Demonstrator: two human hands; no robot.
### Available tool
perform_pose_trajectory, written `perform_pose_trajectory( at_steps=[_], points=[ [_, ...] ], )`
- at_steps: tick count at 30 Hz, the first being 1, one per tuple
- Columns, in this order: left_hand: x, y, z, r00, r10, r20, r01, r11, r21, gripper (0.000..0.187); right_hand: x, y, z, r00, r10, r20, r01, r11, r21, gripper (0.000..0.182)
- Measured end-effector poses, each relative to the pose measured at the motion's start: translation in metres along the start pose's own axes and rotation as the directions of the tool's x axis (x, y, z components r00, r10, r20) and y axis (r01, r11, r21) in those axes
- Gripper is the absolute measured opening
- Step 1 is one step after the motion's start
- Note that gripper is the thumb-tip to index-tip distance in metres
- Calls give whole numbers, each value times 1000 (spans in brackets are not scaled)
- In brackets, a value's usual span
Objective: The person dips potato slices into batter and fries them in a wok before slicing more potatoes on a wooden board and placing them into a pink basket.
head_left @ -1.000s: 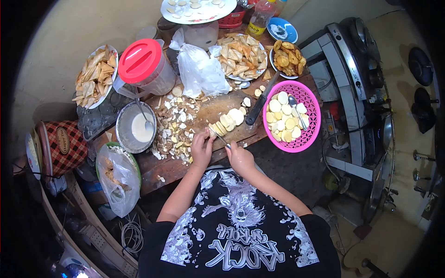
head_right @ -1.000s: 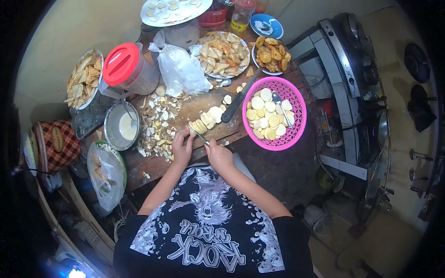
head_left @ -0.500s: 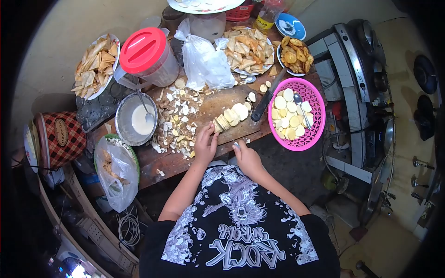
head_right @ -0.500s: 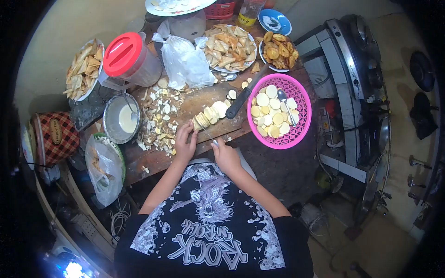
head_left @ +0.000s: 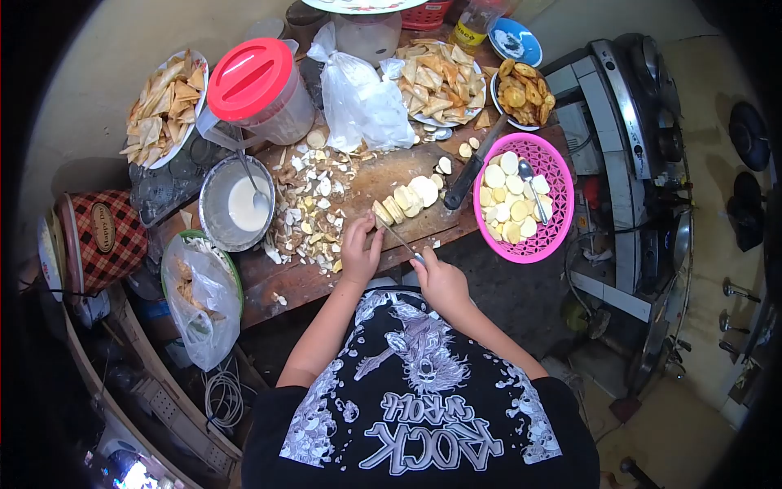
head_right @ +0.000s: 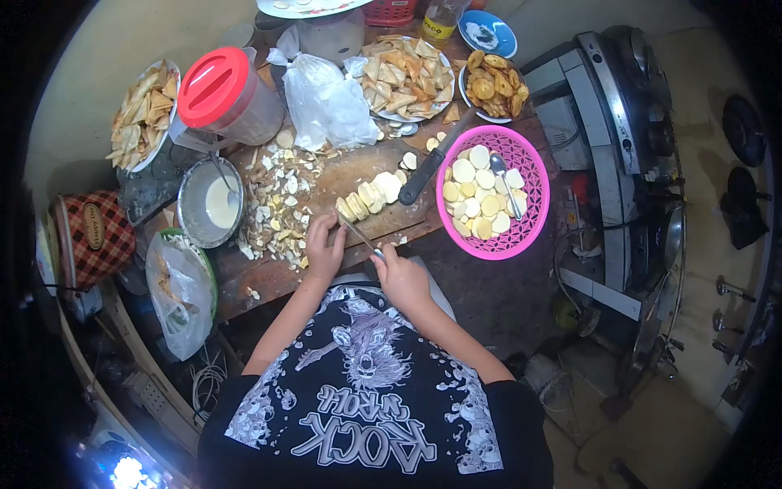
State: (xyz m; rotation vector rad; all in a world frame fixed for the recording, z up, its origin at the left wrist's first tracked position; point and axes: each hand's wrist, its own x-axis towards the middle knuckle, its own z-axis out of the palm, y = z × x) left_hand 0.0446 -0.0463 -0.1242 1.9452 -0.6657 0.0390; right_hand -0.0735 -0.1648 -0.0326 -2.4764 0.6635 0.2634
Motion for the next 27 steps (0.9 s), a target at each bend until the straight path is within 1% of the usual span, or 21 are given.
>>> perform_pose_trajectory(
  at_steps=[5,8,13,17,20,23,27],
  points=[
    [0,0,0,1000,-12,-1,12,1000,-7,21,0,-1,-6,1000,2,14,-2,1000,-27,25],
    [0,2,1,1000,-12,-25,12,1000,11,21,1,-2,-7,1000,7,28,-5,997,-82,25],
    [3,3,-2,999,-9,-37,8,1000,-27,17,5,-9,-18,997,4,73,5,993,-118,26],
    [5,5,-1,997,29,-73,-32,999,-34,12,14,-12,-25,993,-10,114,29,985,-169,28],
    [4,0,0,997,34,-62,-36,999,-28,11,23,-8,-22,992,-43,122,67,976,-206,29],
    [3,-1,1,996,-2,-84,-1,1000,-27,10,31,-4,-14,989,-65,135,95,968,-231,28],
    [4,-1,1,995,-16,-103,14,999,-29,10,39,6,-4,987,-90,136,120,964,-238,31]
  ],
)
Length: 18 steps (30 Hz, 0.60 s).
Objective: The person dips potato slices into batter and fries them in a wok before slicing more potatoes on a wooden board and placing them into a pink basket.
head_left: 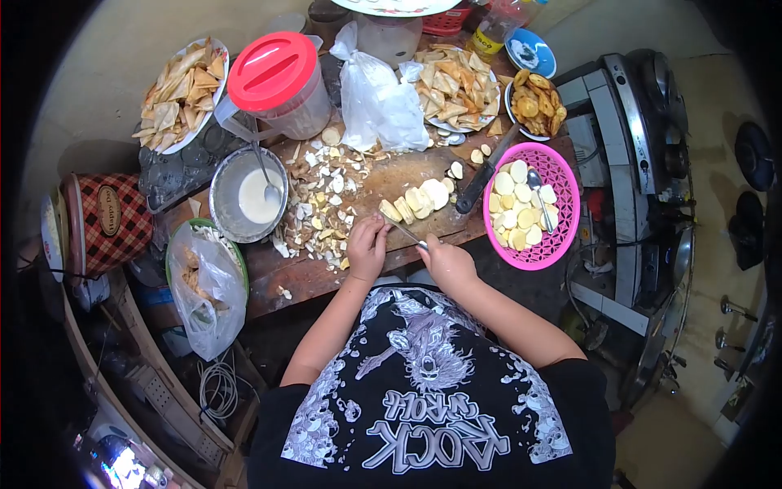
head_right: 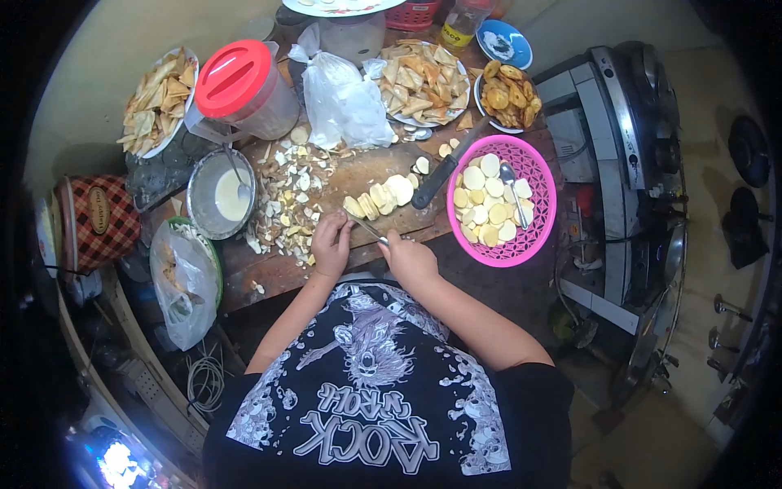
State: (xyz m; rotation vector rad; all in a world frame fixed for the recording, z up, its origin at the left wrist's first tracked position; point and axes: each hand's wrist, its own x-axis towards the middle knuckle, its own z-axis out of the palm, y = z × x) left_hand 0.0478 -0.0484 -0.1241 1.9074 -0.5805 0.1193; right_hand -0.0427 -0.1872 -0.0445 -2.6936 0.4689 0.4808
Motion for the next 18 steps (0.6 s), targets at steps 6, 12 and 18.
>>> perform_pose_trajectory(
  at_steps=[6,12,18],
  points=[
    [2,4,-2,998,64,17,-64,998,19,11,17,4,28,999,40,-4,-39,999,27,30],
    [3,3,-1,995,90,43,-92,995,27,17,16,14,46,998,31,-60,-24,992,123,29],
    [2,0,2,996,51,72,-54,998,40,18,-11,23,26,987,122,105,-149,937,315,34]
  ],
)
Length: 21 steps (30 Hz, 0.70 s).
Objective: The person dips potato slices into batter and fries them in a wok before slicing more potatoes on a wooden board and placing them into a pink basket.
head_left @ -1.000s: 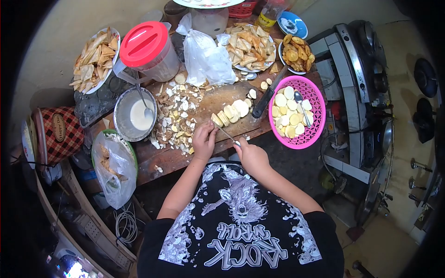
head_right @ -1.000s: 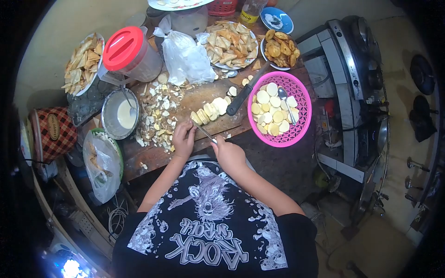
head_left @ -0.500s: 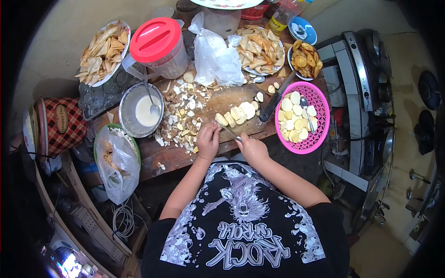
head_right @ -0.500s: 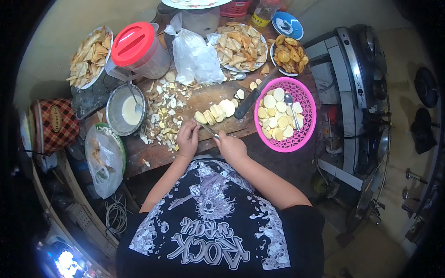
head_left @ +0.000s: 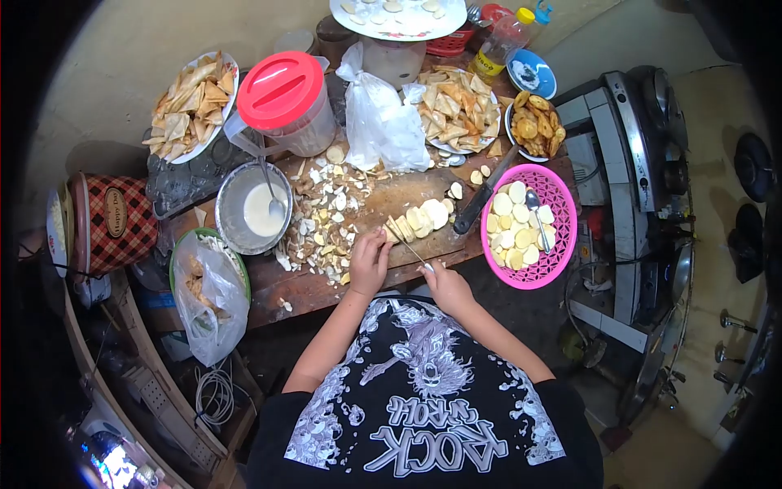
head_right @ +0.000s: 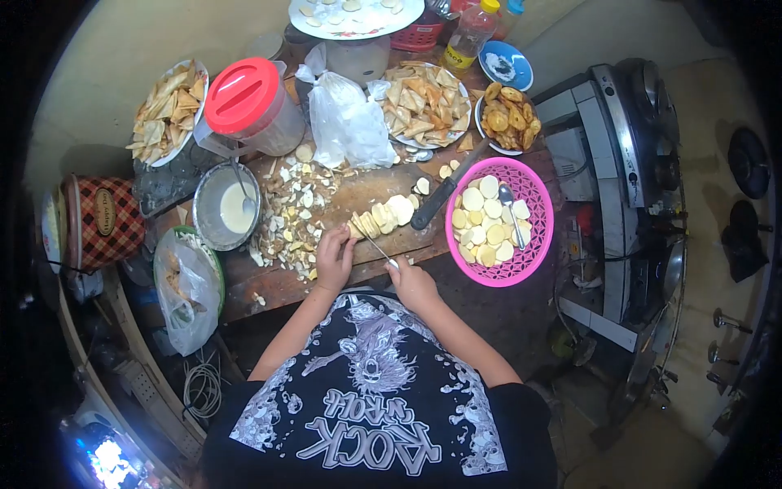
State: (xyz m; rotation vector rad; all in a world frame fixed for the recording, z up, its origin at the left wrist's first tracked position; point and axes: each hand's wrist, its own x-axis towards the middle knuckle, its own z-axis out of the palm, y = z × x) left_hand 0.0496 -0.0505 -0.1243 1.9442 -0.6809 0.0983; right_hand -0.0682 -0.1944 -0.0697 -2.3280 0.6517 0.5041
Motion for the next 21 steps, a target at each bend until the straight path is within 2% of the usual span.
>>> perform_pose_trajectory(
  at_steps=[3,7,10,21],
  points=[
    [0,1,-2,1000,-21,14,21,1000,1,18,-14,-12,-12,999,46,12,-47,995,90,35],
    [0,2,-2,1000,-30,8,31,999,-23,18,-19,-22,-17,999,3,-44,1,996,95,32],
    [-3,0,-2,999,-45,13,46,998,-35,16,-23,-31,-16,995,-71,-65,72,997,10,30],
    [-4,0,-4,999,-52,5,52,998,-39,16,-28,-41,-11,984,-114,-138,94,985,-148,29]
  ],
)
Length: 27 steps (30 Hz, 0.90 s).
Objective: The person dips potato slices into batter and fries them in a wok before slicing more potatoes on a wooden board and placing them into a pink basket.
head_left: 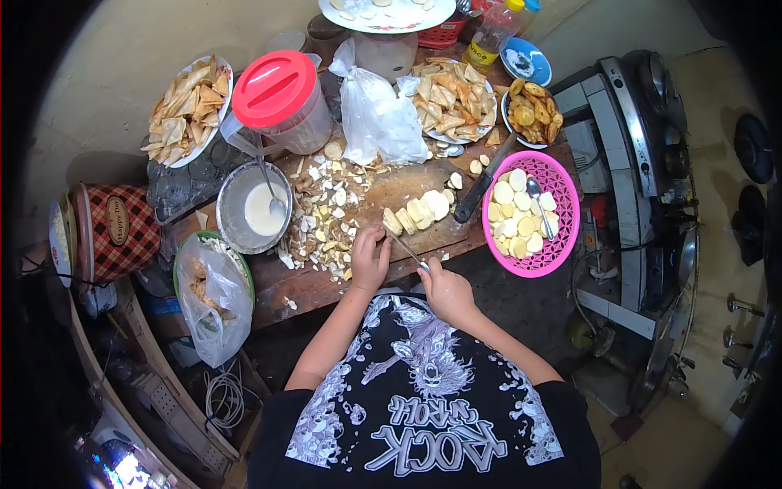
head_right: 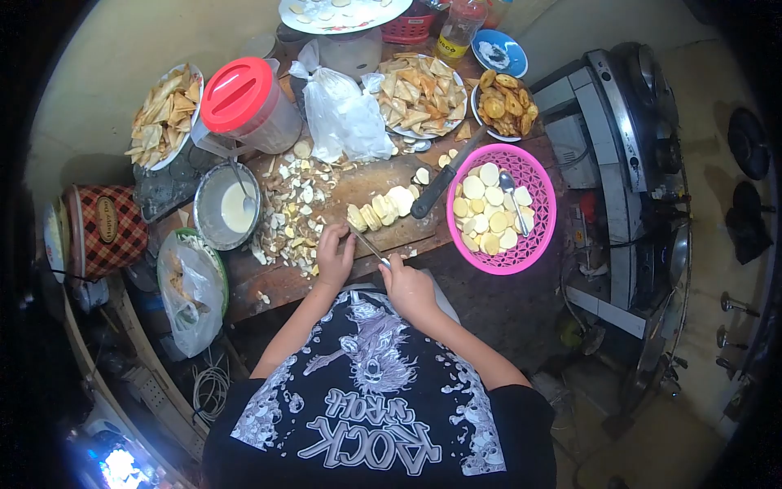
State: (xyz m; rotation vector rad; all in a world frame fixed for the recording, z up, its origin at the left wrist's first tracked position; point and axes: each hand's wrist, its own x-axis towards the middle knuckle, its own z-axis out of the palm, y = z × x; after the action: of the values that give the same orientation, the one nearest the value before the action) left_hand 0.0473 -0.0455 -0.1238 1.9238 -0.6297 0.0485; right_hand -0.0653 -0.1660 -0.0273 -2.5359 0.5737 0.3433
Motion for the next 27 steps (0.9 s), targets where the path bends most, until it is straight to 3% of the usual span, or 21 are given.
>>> perform_pose_trajectory(
  at_steps=[10,23,27],
  points=[
    [2,0,2,997,75,-28,-76,997,-1,13,10,1,3,1000,-6,-10,5,998,-62,28],
    [8,1,5,993,92,-77,-91,996,19,10,27,14,31,1000,23,9,-23,1000,-2,28],
    [6,5,3,992,127,-27,-125,991,41,10,38,19,48,998,52,-22,-52,999,-5,29]
  ],
)
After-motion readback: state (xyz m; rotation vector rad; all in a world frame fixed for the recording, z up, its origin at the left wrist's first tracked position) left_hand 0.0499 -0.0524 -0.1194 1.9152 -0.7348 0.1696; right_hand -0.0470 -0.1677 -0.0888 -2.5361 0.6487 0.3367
